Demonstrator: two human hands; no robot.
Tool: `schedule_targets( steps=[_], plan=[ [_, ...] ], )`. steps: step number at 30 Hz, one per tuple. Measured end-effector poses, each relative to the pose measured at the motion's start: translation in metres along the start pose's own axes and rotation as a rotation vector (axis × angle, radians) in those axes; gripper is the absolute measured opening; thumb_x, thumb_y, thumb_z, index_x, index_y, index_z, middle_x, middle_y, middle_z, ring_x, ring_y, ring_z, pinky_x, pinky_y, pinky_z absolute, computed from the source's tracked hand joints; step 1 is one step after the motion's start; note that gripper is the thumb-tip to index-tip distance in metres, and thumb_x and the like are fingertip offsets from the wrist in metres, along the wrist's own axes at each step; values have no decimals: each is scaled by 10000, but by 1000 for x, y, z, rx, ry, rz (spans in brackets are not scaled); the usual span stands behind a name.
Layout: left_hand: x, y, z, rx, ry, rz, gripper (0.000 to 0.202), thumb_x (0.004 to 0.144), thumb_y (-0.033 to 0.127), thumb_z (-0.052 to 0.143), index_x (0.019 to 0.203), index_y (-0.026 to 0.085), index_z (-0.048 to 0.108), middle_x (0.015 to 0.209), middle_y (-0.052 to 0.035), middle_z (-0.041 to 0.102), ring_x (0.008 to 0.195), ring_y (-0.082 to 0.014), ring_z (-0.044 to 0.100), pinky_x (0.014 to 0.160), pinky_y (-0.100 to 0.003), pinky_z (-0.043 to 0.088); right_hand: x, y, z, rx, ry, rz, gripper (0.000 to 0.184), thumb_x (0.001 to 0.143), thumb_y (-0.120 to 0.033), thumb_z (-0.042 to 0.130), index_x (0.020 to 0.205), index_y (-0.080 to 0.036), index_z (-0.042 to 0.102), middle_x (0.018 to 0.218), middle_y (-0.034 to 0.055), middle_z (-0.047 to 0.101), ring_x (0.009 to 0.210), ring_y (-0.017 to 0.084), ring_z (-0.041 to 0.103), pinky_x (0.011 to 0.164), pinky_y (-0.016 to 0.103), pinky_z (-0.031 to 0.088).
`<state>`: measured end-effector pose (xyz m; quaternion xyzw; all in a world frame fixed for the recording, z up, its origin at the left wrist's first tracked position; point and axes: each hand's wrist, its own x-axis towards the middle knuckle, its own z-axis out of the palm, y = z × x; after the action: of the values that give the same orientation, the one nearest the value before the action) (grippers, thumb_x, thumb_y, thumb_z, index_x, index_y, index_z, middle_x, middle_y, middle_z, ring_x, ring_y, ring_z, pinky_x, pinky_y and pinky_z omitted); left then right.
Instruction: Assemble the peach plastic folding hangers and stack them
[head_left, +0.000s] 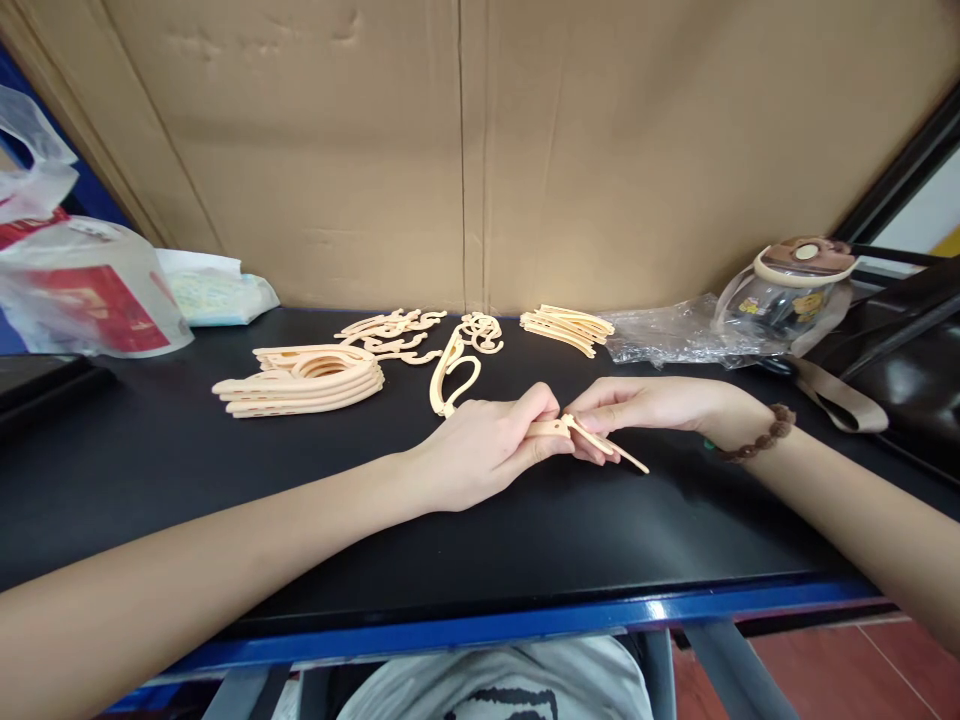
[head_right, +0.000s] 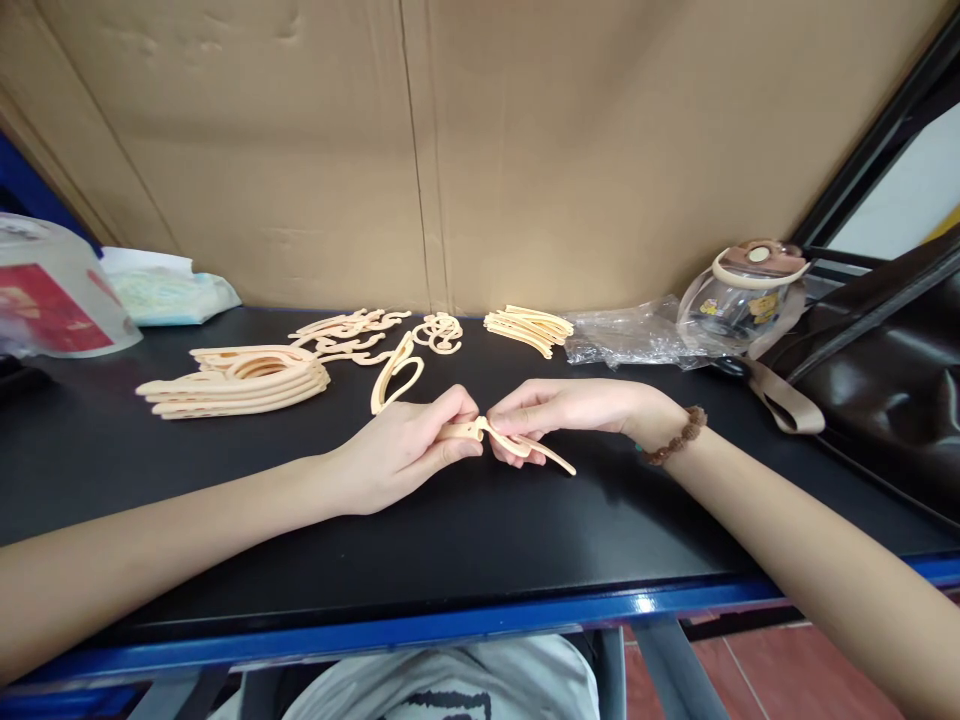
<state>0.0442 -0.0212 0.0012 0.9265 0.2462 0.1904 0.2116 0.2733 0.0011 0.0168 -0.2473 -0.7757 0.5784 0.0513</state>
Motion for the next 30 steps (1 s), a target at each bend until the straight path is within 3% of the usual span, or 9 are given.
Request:
schedule_targets(
  steps=[9, 15, 21, 26, 30],
  plan=[
    [0, 2, 1, -17, -28, -21, 269, 961, 466, 347, 841, 225, 334, 676, 51, 530, 590, -134, 532, 543, -231, 350, 0, -8, 6, 69, -81, 84, 362, 923, -437, 493, 760, -129, 591, 727, 14, 552, 655, 104, 537, 600, 228, 472],
    [-1, 2, 3, -39, 21, 17, 245, 967, 441, 325, 847, 228, 314, 629, 61, 475, 540, -126, 494, 526, -231, 339, 1, -9, 11, 110, -99, 69, 428, 905, -510, 482, 714, -133, 555, 689, 6, 522, 582, 95, 516, 523, 217, 458],
    [-1, 2, 4, -22, -40, 24, 231, 967, 440, 350, 887, 224, 353, 669, 48, 527, 578, -133, 527, 553, -233, 369, -1, -10, 7, -12, -132, 119, 421, 925, -504, 444, 730, -142, 535, 642, -21, 467, 536, 76, 430, 491, 196, 393],
    [0, 2, 4, -5, -107, 40, 183, 972, 395, 376, 901, 228, 360, 652, 51, 536, 573, -141, 540, 547, -230, 356, -4, -13, 5, -125, -101, 180, 447, 926, -520, 436, 665, -157, 455, 595, -51, 348, 516, 59, 286, 450, 184, 252],
    [1, 2, 3, 10, -122, 36, 193, 972, 404, 365, 892, 229, 364, 628, 53, 523, 563, -148, 540, 533, -232, 345, -5, -20, 7, -147, -78, 202, 467, 907, -557, 444, 654, -165, 436, 601, -52, 345, 514, 61, 268, 439, 199, 218]
  ],
)
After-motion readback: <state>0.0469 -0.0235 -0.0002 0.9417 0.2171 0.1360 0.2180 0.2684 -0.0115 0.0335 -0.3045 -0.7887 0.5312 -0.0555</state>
